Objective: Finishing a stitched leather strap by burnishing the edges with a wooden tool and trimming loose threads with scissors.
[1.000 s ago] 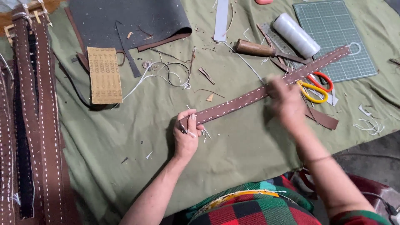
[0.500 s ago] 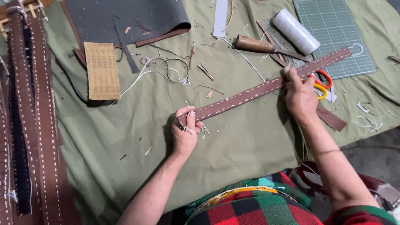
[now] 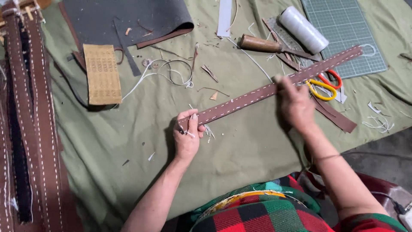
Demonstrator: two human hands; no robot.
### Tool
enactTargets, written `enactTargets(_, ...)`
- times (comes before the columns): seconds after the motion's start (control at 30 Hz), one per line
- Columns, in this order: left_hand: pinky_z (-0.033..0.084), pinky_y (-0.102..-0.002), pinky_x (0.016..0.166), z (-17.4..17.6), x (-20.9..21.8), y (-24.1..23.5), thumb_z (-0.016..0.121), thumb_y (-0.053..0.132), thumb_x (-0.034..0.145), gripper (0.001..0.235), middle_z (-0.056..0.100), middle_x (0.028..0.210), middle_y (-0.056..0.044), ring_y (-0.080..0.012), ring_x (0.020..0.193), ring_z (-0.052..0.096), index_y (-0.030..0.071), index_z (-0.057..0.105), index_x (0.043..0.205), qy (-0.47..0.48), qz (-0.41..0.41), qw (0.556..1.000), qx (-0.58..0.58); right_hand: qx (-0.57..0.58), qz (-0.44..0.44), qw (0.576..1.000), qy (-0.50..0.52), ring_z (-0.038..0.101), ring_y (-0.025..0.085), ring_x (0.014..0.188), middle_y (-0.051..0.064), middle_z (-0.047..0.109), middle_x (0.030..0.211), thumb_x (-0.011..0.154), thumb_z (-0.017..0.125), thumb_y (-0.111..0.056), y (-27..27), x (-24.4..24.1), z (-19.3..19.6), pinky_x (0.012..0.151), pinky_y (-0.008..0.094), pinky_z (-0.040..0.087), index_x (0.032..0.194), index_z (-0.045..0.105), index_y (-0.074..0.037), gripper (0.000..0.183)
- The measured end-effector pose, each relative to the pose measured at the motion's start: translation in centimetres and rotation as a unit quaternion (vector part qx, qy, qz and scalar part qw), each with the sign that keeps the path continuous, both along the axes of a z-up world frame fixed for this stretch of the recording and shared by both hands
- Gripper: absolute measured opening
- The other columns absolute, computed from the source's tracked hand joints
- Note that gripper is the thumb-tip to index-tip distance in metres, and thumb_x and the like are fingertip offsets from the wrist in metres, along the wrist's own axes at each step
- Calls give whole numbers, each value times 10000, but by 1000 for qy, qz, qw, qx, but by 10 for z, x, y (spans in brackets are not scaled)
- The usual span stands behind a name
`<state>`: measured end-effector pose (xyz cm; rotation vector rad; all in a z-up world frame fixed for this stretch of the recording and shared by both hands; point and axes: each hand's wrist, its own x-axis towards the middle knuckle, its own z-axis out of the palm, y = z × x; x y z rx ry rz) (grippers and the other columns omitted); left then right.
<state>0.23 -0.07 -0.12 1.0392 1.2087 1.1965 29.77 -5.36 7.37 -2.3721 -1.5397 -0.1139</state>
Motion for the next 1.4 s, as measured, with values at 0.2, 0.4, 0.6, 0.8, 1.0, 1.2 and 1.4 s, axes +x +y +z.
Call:
enactTargets(0.2, 436, -183, 361, -7, -2, 6, 580, 170, 1019, 197, 678, 563, -149, -135, 382, 581, 61, 689, 1142, -24, 8, 1000, -11, 60, -51, 977, 201, 665, 417, 1089, 192, 679, 1191, 1051, 646, -244, 11, 99, -35, 955, 529, 521, 1437, 642, -248, 386)
enactTargets(0.4, 483, -204, 426, -21, -8, 17, 576, 182, 1035, 233, 648, 604, -179, -153, 461, 593, 49, 610, 1223, -218, -22, 971, -91, -5, -50, 610, 791, 361, -13, 485, 75, 631, 849, 1051, 618, -382, -16, 25, 4, 352, 124, 266, 1008, 590, -90, 297)
enactTargets(0.6, 498, -215, 440, 1, -13, 15, 646, 200, 1010, 251, 650, 632, -211, -189, 522, 633, 45, 606, 1203, -270, -48, 955, -109, 4, -30, 497, 867, 390, 10, 492, 101, 675, 896, 1035, 635, -409, 7, 21, -29, 364, 135, 300, 1083, 624, -9, 403)
enactTargets(0.8, 515, -187, 408, 14, -14, 10, 720, 85, 926, 300, 706, 658, -174, -137, 478, 625, 21, 664, 1213, -75, -110, 991, -31, 74, -60, 623, 777, 366, -7, 519, 67, 660, 884, 1025, 703, -422, 42, 62, -19, 422, 120, 268, 1068, 557, -110, 348)
enactTargets(1.0, 589, -225, 430, 53, -25, 3, 748, 28, 870, 292, 729, 816, -208, -182, 567, 720, 44, 725, 1160, 2, -131, 990, -60, 171, -120, 758, 618, 369, 20, 439, 112, 588, 775, 1097, 693, -379, 60, 89, -48, 357, 179, 280, 1191, 518, -104, 339)
enactTargets(1.2, 595, -220, 463, 39, -21, 5, 728, 30, 878, 260, 733, 817, -177, -161, 581, 723, 8, 709, 1136, 40, -131, 989, -49, 175, -74, 755, 628, 625, 7, 758, -67, 667, 991, 1032, 526, -334, 25, -46, -10, 589, 100, 472, 1437, 477, -225, 423)
enactTargets(1.4, 617, -247, 496, 21, -21, 7, 719, 9, 876, 241, 727, 804, -174, -172, 572, 724, -7, 714, 1116, 58, -122, 990, -40, 125, 226, 965, 45, 675, 181, 992, -31, 670, 985, 980, 688, -266, -5, -122, 8, 728, 314, 589, 1207, 722, -304, 233)
